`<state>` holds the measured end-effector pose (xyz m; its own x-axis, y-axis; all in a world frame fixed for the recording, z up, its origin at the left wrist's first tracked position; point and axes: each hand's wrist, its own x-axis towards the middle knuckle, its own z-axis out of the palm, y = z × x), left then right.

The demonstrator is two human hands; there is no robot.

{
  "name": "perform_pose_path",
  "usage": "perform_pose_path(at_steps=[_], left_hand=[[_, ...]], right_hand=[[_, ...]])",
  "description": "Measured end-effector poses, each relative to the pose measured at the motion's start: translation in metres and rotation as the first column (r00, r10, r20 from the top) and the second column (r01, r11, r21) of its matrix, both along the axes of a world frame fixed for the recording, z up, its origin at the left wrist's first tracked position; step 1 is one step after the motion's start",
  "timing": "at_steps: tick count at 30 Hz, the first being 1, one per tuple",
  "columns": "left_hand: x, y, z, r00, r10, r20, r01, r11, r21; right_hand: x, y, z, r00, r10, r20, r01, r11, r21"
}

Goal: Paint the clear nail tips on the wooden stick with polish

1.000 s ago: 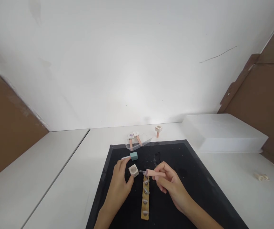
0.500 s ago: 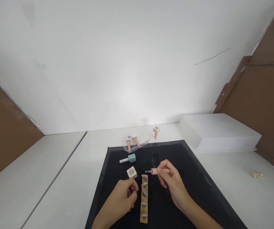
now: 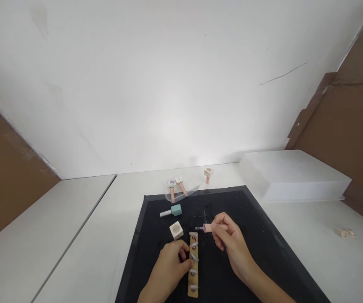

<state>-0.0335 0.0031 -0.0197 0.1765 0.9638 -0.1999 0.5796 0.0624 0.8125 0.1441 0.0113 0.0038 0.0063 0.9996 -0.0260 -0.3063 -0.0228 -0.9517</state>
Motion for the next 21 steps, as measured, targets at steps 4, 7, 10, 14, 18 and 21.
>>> perform_pose_path(at_steps=[4,7,10,14,18,21], left_hand=[[0.003,-0.001,0.005,0.995,-0.032,-0.092,0.032,0.999,0.002],[0.006,-0.003,0.010,0.992,-0.081,-0.098,0.082,0.997,0.008],[0.008,-0.004,0.014,0.992,-0.105,-0.063,0.105,0.994,-0.005],[0.010,-0.003,0.018,0.993,-0.117,-0.007,0.117,0.993,-0.020],[0.013,-0.001,0.018,0.992,-0.112,0.058,0.116,0.991,-0.071],[0.013,-0.001,0.017,0.991,-0.103,0.086,0.110,0.990,-0.085]], right_hand=[[0.000,0.001,0.000,0.999,-0.030,0.015,0.030,1.000,-0.006],[0.000,0.001,0.001,0.999,-0.035,0.010,0.035,0.999,-0.015],[0.000,0.001,0.003,0.999,-0.038,0.004,0.038,0.999,-0.027],[0.000,0.001,0.004,0.999,-0.037,-0.010,0.037,0.999,-0.031],[0.001,0.000,0.004,0.999,-0.043,-0.016,0.043,0.999,-0.034],[0.001,0.000,0.004,0.999,-0.047,-0.014,0.047,0.998,-0.031]])
